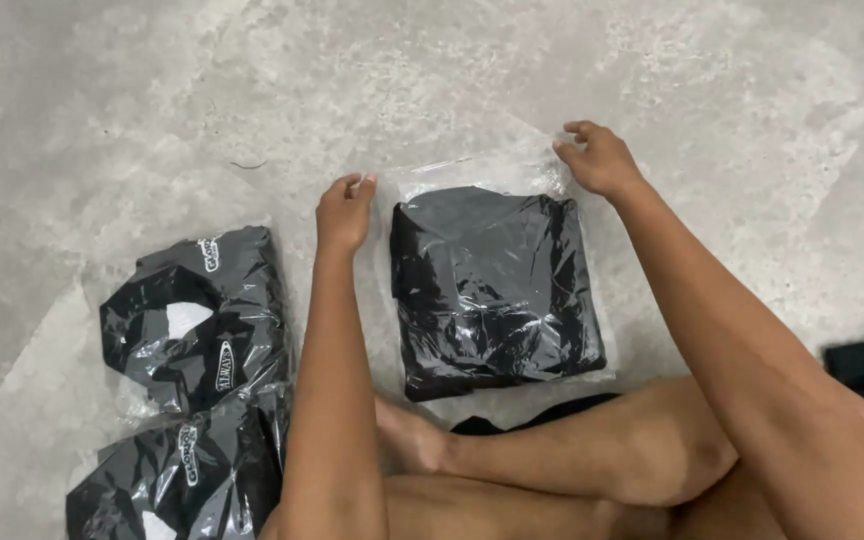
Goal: The person sits on the floor and folds a black shirt. They then place the folded shirt into a clear plastic bag, seal it, and set it aside with other packaged shirts.
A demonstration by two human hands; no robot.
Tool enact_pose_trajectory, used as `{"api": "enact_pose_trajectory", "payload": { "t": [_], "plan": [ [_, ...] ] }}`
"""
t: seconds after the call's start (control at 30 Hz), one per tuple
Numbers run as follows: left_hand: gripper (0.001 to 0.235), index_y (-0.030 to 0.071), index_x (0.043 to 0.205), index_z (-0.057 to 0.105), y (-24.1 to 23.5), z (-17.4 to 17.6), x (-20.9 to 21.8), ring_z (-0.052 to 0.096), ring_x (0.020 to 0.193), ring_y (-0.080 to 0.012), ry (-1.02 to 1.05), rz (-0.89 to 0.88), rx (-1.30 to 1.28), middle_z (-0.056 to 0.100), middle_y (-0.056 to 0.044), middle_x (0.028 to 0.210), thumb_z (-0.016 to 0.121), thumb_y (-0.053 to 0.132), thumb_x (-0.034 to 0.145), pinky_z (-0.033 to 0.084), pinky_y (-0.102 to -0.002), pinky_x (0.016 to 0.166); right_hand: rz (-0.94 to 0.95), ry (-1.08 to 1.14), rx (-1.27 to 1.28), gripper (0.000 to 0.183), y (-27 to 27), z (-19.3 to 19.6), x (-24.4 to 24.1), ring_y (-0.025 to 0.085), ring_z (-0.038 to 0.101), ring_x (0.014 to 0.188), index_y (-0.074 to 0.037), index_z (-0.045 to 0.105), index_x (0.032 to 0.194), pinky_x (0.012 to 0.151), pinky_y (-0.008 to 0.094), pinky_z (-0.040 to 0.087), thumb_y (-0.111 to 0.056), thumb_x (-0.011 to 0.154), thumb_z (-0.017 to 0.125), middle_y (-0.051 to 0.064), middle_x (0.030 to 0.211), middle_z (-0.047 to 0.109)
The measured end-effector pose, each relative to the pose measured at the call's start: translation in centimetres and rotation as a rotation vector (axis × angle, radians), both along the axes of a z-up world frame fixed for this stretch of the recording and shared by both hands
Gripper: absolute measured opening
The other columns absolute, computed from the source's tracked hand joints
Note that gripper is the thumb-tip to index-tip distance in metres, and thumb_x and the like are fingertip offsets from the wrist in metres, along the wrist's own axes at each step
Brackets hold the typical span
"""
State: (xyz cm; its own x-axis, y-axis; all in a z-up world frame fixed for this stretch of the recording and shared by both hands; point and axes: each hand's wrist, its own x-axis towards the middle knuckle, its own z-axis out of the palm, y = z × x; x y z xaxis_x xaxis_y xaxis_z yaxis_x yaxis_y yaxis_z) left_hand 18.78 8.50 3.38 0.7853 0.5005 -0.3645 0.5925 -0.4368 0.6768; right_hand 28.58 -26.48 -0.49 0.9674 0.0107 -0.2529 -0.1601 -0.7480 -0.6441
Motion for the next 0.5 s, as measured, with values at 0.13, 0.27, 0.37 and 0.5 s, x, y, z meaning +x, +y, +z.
{"api": "enact_pose_trajectory", "payload": {
  "t": [0.13, 0.27, 0.37, 0.5],
  "plan": [
    [0.065, 0.017, 0.120, 0.057, 2.3, -7.1, 3.2, 0.060, 0.103, -0.0195, 0.055, -0.074, 0.122, 0.063, -0.003, 0.109, 0.058, 0.066, 0.078, 0.052, -0.033, 0.080, 0.017, 0.042, -0.067, 0.034, 0.9, -0.9, 1.3, 0.026, 0.061, 0.098, -0.022, 0.065, 0.111, 0.078, 0.037, 0.049, -0.037, 0.081, 0.067, 0.004, 0.103, 0.065],
    [0.036, 0.011, 0.086, 0.063, -1.0, 0.4, 3.0, 0.061, 0.086, -0.0173, 0.150, 0.056, -0.071, 0.065, -0.001, 0.089, 0.059, 0.046, 0.077, 0.047, -0.030, 0.077, -0.007, 0.100, 0.063, 0.009, 2.4, 3.0, 1.3, 0.016, 0.063, 0.084, -0.011, 0.070, 0.086, 0.072, 0.029, 0.052, -0.019, 0.083, 0.068, 0.004, 0.086, 0.068],
    [0.019, 0.015, 0.079, 0.069, -1.4, 0.6, 3.3, 0.062, 0.074, -0.0106, 0.120, 0.126, -0.167, 0.067, 0.003, 0.078, 0.070, 0.033, 0.074, 0.050, -0.022, 0.070, 0.013, 0.101, 0.127, 0.005, 2.6, 3.9, 1.3, 0.012, 0.062, 0.074, -0.011, 0.070, 0.085, 0.067, 0.026, 0.052, -0.016, 0.084, 0.068, 0.003, 0.080, 0.068],
    [0.007, 0.012, 0.083, 0.070, -0.9, 1.0, 2.7, 0.056, 0.057, -0.0081, 0.059, 0.175, -0.202, 0.065, 0.000, 0.069, 0.069, 0.017, 0.078, 0.049, -0.021, 0.053, 0.048, 0.090, 0.107, 0.005, 1.6, 4.4, 1.0, 0.011, 0.057, 0.072, -0.013, 0.069, 0.087, 0.064, 0.027, 0.047, -0.017, 0.088, 0.066, 0.001, 0.078, 0.065]
  ]
}}
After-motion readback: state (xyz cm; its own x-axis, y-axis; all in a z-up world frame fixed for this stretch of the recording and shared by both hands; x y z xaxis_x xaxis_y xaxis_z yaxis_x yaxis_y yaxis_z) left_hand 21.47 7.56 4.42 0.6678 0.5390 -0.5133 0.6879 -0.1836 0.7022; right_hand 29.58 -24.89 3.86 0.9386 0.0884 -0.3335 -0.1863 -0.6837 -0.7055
